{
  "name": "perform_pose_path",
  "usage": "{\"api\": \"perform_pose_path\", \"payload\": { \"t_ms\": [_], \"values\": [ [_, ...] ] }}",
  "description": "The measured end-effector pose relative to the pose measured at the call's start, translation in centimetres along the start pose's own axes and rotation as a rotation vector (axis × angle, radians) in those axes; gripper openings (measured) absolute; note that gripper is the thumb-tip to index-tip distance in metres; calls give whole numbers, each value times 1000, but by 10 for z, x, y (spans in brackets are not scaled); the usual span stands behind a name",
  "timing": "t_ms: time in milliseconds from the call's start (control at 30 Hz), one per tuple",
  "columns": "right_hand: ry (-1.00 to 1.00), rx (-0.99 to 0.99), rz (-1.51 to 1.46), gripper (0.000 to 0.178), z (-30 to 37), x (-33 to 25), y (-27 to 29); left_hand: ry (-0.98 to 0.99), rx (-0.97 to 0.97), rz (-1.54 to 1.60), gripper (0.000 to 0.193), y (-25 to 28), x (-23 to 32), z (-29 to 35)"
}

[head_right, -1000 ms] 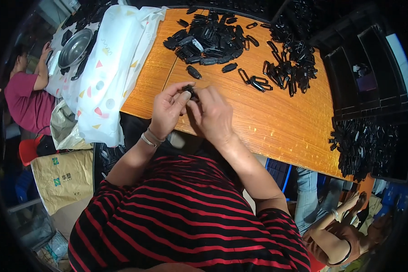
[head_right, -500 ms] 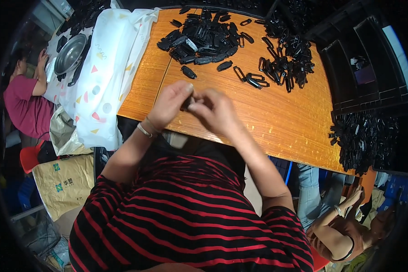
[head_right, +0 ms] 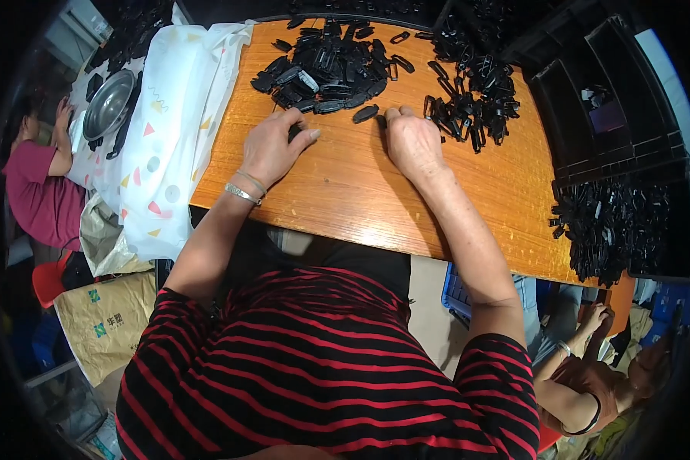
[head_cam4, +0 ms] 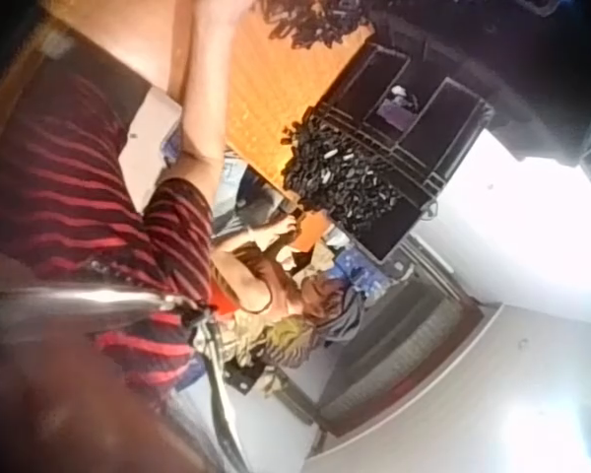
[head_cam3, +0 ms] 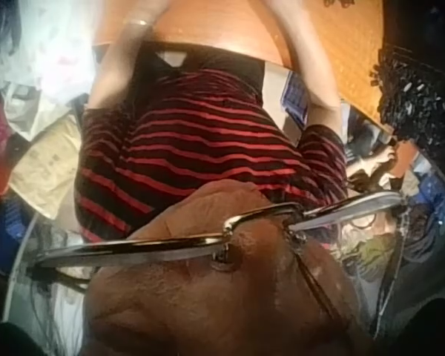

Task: Manually assembling small black plastic components at a workbench.

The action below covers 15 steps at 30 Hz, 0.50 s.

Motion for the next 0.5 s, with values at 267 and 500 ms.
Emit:
{"api": "perform_pose_path", "payload": {
  "t_ms": [267,500],
  "values": [
    [-276,-98,-965,22,23,-14,-26,-78,99,204,25,-2,-9,11],
    [-319,46,-1657,23,35,-59,-3,241,-170,1317,25,-24,3,32]
  ]
}}
Point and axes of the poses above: each hand's wrist, its own z-axis away from the middle knuckle, its own y-axis out of the back of the hand, x = y × z, the point moved 9 cm from there along -z, towards the middle knuckle, and after that the axes turned 1 degree about -x, right-handed, at the moved point
